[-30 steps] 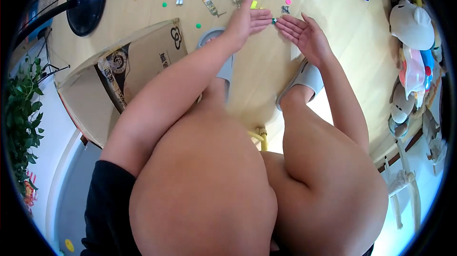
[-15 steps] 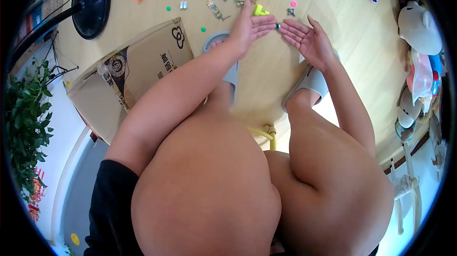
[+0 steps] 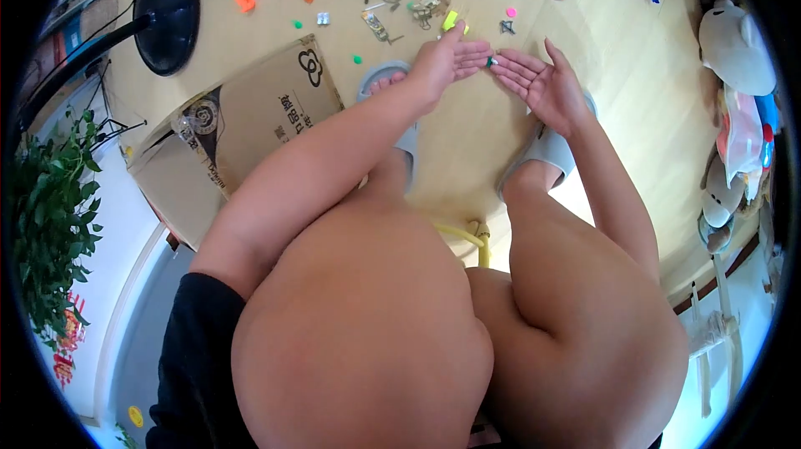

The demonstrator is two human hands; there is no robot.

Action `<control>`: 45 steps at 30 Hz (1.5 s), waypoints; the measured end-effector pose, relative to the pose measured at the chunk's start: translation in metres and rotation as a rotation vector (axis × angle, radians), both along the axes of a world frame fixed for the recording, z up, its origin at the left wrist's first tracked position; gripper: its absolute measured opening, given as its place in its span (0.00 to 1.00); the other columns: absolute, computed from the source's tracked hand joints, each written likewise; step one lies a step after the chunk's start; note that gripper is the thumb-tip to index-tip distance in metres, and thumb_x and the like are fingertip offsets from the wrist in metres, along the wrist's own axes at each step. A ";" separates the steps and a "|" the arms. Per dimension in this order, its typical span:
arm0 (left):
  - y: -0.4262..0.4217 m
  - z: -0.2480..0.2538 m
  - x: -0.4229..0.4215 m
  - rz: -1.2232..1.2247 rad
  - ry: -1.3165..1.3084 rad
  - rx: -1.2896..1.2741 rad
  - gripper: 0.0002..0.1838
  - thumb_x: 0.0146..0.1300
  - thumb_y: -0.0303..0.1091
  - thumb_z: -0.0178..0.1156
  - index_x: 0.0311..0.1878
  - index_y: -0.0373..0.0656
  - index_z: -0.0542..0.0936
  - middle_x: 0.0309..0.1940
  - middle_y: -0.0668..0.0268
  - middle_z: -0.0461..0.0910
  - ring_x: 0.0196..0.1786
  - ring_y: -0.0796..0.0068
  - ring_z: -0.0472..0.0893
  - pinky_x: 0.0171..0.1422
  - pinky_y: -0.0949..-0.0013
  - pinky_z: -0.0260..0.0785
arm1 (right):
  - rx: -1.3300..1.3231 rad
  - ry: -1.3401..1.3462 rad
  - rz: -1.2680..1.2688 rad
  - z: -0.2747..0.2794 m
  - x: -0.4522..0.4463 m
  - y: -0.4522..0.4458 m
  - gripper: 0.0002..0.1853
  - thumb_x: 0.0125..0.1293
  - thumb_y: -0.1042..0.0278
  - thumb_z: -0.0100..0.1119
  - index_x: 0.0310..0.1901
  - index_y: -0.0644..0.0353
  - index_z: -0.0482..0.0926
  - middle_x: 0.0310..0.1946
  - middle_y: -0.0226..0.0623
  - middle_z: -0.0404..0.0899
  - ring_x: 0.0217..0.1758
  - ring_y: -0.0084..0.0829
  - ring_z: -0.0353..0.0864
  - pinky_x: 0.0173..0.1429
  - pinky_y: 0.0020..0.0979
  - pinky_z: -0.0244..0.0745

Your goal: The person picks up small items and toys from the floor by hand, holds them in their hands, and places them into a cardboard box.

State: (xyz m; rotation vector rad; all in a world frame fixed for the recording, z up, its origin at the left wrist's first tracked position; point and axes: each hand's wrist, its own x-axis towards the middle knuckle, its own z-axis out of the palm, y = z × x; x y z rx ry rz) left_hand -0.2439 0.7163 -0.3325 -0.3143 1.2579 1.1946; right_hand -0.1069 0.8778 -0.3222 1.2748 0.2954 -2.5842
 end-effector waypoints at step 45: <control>-0.335 0.236 0.020 0.921 0.888 0.064 0.28 0.76 0.44 0.41 0.68 0.29 0.66 0.64 0.49 0.73 0.68 0.62 0.72 0.70 0.63 0.65 | 0.244 0.580 0.567 0.245 -0.090 -0.279 0.41 0.76 0.43 0.37 0.72 0.77 0.49 0.74 0.53 0.54 0.78 0.38 0.55 0.81 0.35 0.49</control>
